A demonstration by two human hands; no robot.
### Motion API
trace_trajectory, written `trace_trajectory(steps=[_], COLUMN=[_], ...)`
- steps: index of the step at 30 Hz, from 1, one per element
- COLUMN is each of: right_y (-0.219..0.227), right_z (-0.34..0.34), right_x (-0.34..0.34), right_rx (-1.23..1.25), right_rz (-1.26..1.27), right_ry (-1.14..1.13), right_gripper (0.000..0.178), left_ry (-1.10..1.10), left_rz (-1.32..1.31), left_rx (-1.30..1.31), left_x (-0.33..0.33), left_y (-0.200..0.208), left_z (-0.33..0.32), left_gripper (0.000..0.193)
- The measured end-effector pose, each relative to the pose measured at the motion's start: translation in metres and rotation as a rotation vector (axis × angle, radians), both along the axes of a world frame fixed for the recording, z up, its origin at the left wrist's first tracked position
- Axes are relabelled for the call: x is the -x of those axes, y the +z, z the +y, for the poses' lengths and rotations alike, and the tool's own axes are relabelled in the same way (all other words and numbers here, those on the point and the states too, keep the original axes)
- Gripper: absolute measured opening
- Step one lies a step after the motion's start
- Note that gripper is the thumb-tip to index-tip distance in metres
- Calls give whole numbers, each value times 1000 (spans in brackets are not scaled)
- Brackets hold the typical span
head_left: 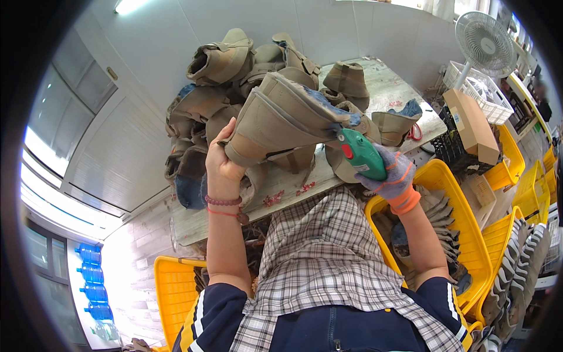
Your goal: The person uses a green electric trimmer to cut and trim the fabric edges of beige shoe uppers on a workbench. They repeatedly pick up individual uppers, trim around the openings, and place them into a yellow bin. The process continues with multiple uppers throughout the clip.
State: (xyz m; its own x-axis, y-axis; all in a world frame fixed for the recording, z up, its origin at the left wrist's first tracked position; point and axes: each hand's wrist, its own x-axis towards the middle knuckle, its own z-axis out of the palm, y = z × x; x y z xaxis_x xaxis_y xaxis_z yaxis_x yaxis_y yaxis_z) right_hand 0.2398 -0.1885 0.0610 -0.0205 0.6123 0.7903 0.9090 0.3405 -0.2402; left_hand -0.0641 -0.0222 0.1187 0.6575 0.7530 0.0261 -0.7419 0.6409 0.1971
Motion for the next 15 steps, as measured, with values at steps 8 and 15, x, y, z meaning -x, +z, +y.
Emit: trace_trajectory(steps=[8,15], right_y=[15,27], right_z=[-7,-12], right_x=[25,41], right_rx=[79,217], right_rz=[233,371], right_ry=[141,266], right_gripper=[57,59], left_ry=[322,449], left_rz=[104,243], left_rx=[-255,-486], left_x=[-6,-1], left_y=[8,-2], left_z=[-44,-60], left_gripper=[34,43])
